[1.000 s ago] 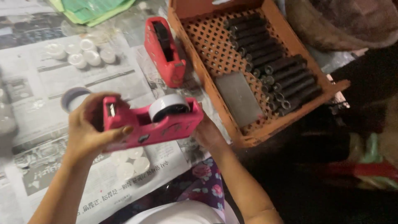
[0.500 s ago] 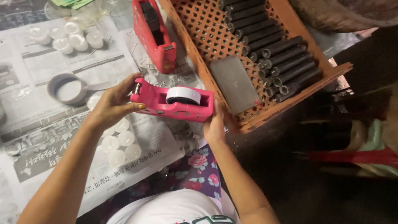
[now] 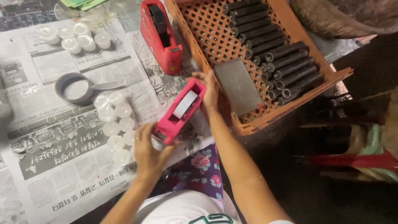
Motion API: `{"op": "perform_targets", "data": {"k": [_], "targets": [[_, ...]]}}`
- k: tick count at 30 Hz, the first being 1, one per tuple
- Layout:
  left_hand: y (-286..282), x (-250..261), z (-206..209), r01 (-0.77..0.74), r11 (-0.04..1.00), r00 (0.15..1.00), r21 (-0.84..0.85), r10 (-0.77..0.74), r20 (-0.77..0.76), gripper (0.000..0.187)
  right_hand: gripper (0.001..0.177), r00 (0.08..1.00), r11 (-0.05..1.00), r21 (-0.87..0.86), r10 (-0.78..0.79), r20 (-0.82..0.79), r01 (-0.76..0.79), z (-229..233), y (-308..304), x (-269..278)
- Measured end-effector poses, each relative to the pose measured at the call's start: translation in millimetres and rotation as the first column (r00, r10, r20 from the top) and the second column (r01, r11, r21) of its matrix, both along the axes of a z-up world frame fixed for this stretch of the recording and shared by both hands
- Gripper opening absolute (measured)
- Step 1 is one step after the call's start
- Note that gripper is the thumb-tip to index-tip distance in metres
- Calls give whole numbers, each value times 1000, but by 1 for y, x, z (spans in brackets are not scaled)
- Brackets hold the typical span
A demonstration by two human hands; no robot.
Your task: Packing tea light candles into plastic bags and sealing them with adhesive tape.
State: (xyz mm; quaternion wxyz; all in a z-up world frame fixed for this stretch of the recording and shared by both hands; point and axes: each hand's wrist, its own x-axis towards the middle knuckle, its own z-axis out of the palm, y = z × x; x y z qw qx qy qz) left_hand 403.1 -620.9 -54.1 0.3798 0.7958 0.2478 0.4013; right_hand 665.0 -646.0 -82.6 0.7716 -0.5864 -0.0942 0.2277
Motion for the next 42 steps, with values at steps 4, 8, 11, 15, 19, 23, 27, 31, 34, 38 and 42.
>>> {"op": "perform_targets", "data": {"k": [4, 8, 11, 15, 19, 23, 27, 31, 34, 38, 42], "targets": [[-22, -1, -10, -60, 995, 995, 78, 66, -76, 87, 69, 984, 984, -3, 178, 30, -178, 19, 26, 1], [-17, 15, -13, -12, 993, 996, 113, 22, -85, 73, 78, 936, 938, -64, 346, 68, -342, 19, 63, 13], [-18, 40, -31, 2, 987, 998, 161, 7, -56, 68, 68, 945, 949, -316, 100, 312, 4, 27, 58, 16], [-8, 45, -17, 17, 984, 999, 176, -8, -53, 70, 34, 854, 937, -319, 49, 518, 140, 42, 10, -6], [14, 23, 6, 216, 965, 972, -147, -227, -61, 65, 30, 825, 943, -311, 82, 559, 117, 53, -52, -37], [37, 12, 9, 157, 962, 984, -223, -172, -49, 41, 30, 235, 903, -430, 415, 879, 15, 82, -62, -46], [45, 18, 3, 148, 964, 988, -219, -153, -8, 31, 27, 86, 916, -402, 401, 912, -6, 53, -24, -5], [67, 44, 4, 140, 990, 990, 14, -140, 0, 41, 24, 251, 874, -486, 472, 845, -8, 47, 2, 20], [75, 71, 12, 242, 955, 970, 174, -242, -24, 61, 17, 307, 893, -449, 416, 856, 43, 52, 12, 26], [99, 98, 6, 381, 882, 925, 279, -368, -98, 78, 11, 354, 945, -322, 285, 891, 51, 73, 4, 10], [117, 112, -17, 305, 875, 952, 376, -275, -132, 77, 15, 352, 955, -296, 269, 896, 25, 69, -28, -2]]}}
